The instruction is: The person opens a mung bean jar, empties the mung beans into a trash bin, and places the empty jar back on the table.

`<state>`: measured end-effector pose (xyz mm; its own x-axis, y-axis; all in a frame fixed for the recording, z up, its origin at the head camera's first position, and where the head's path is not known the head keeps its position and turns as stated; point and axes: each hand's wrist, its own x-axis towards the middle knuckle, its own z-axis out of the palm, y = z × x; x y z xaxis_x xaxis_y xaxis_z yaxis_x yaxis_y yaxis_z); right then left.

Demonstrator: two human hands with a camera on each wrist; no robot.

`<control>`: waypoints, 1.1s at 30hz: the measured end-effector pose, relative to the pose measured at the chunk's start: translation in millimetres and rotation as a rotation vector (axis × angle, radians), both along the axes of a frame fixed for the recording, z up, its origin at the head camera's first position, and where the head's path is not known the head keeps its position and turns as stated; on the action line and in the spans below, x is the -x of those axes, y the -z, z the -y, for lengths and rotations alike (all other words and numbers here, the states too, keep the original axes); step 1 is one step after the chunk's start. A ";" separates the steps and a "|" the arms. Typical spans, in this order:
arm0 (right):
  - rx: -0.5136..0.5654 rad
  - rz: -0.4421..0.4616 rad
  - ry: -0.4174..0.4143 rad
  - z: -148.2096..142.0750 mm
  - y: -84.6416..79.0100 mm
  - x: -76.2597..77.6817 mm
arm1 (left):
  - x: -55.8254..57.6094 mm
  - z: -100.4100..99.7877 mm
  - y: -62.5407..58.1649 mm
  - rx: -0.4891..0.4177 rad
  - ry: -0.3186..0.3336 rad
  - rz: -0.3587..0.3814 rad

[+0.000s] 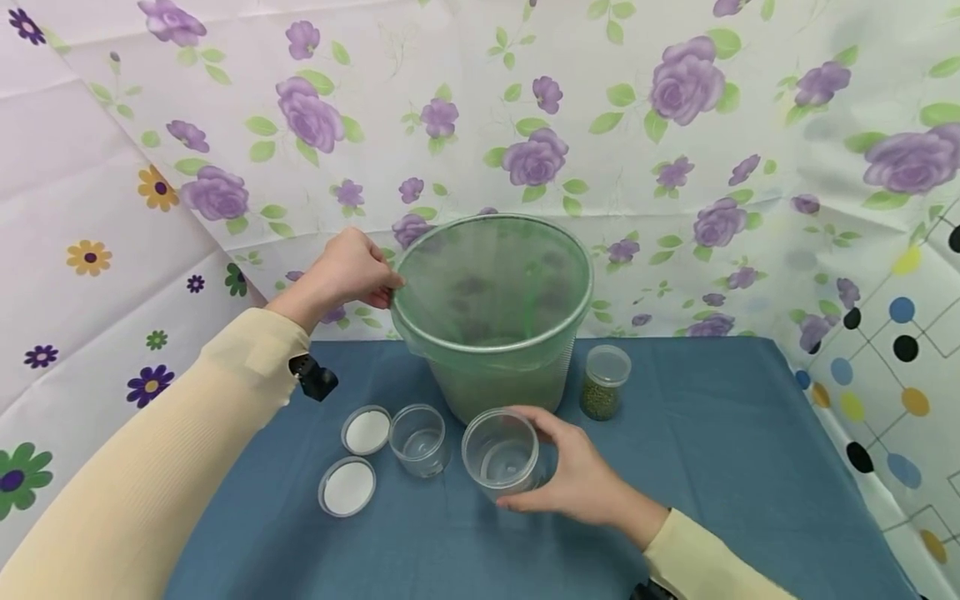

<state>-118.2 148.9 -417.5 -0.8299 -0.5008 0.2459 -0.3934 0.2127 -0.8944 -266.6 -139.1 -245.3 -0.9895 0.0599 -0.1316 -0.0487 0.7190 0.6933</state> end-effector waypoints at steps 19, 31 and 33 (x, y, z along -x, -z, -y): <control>-0.219 -0.026 0.189 28.1 89.4 28.5 | 0.4 1.4 0.8 0.007 0.004 -0.009; -0.183 0.039 0.184 43.7 101.7 29.9 | 0.6 2.1 2.1 -0.008 0.004 -0.014; -0.184 0.042 0.179 44.8 103.2 30.4 | 0.6 2.2 2.4 -0.009 0.007 -0.016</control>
